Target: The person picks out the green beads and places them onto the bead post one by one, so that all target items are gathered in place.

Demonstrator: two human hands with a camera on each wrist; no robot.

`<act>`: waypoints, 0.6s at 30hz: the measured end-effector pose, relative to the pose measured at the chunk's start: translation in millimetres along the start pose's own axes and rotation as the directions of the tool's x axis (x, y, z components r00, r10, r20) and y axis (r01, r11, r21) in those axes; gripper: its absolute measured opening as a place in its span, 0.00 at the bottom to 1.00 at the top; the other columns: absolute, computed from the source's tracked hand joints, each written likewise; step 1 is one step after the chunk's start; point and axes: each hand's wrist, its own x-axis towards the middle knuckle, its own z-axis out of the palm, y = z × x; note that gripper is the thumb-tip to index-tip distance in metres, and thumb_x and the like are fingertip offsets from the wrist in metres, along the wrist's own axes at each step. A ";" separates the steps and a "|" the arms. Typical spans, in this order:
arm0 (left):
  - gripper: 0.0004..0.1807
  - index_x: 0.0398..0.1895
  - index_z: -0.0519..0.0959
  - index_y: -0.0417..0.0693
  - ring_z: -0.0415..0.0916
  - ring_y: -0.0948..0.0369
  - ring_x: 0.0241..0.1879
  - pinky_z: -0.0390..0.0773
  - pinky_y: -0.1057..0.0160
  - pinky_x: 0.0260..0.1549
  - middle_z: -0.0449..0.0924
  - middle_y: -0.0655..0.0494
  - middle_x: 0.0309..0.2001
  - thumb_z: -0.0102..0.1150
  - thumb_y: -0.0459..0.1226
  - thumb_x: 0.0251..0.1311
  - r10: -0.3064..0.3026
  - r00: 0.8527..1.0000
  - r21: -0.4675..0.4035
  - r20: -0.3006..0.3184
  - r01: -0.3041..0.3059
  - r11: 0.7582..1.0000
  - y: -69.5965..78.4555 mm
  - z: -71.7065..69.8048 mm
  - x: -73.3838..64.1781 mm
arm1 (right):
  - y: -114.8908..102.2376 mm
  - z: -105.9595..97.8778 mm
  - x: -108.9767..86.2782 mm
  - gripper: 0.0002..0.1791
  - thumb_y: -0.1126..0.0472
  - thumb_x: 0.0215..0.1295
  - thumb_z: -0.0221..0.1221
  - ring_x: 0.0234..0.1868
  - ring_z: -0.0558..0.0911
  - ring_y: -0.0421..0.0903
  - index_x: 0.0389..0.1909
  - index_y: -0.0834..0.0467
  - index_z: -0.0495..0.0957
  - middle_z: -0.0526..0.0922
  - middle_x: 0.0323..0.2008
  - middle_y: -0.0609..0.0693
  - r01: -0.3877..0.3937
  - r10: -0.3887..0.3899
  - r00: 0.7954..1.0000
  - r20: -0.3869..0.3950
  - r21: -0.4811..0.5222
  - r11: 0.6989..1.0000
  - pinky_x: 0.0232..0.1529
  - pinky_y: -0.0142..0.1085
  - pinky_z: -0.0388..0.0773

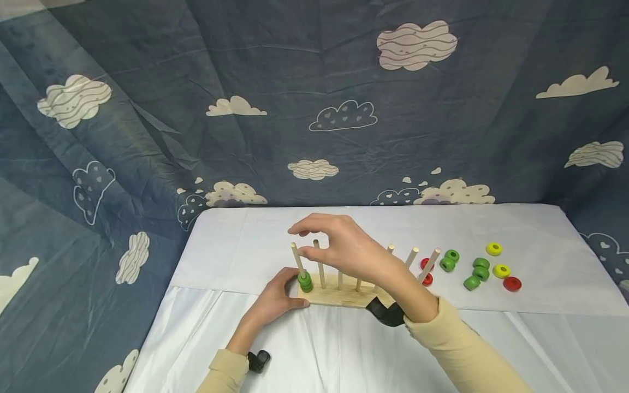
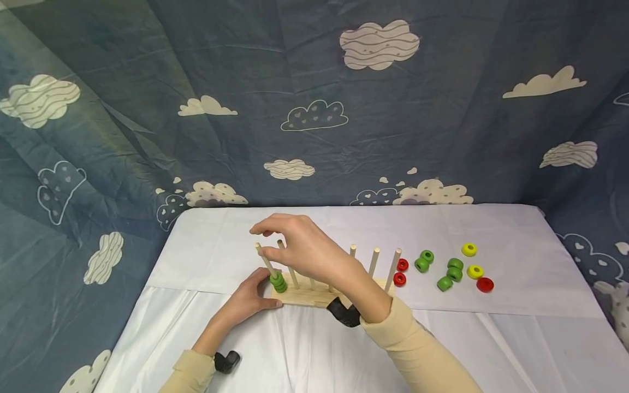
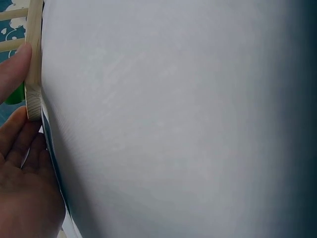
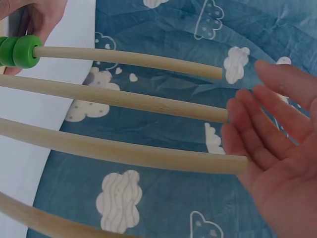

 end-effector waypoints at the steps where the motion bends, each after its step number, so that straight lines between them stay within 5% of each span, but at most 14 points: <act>1: 0.37 0.63 0.73 0.55 0.61 0.57 0.69 0.58 0.50 0.69 0.71 0.62 0.60 0.77 0.42 0.47 0.001 1.000 0.002 0.000 -0.001 1.000 0.1 0.0 -0.1 | -1.0 -1.0 -1.7 0.19 0.63 0.61 0.68 0.49 0.78 0.34 0.53 0.51 0.81 0.81 0.49 0.37 0.018 -0.017 1.000 -0.013 0.006 1.000 0.49 0.35 0.77; 9: 0.36 0.63 0.72 0.59 0.60 0.56 0.69 0.58 0.48 0.68 0.70 0.64 0.61 0.77 0.43 0.48 0.004 1.000 0.020 -0.003 -0.004 1.000 -0.5 1.1 0.0 | -10.2 -6.0 -22.2 0.18 0.60 0.61 0.69 0.48 0.78 0.35 0.52 0.52 0.81 0.81 0.49 0.37 0.111 -0.107 0.991 -0.081 0.042 0.993 0.50 0.34 0.77; 18: 0.36 0.63 0.73 0.59 0.58 0.56 0.70 0.57 0.46 0.68 0.70 0.64 0.61 0.77 0.43 0.48 0.001 1.000 0.015 0.001 -0.001 1.000 0.1 0.1 -0.9 | -14.3 2.2 -49.8 0.19 0.60 0.61 0.68 0.54 0.78 0.38 0.54 0.50 0.80 0.81 0.51 0.38 0.101 -0.095 0.993 -0.071 0.091 0.991 0.54 0.38 0.78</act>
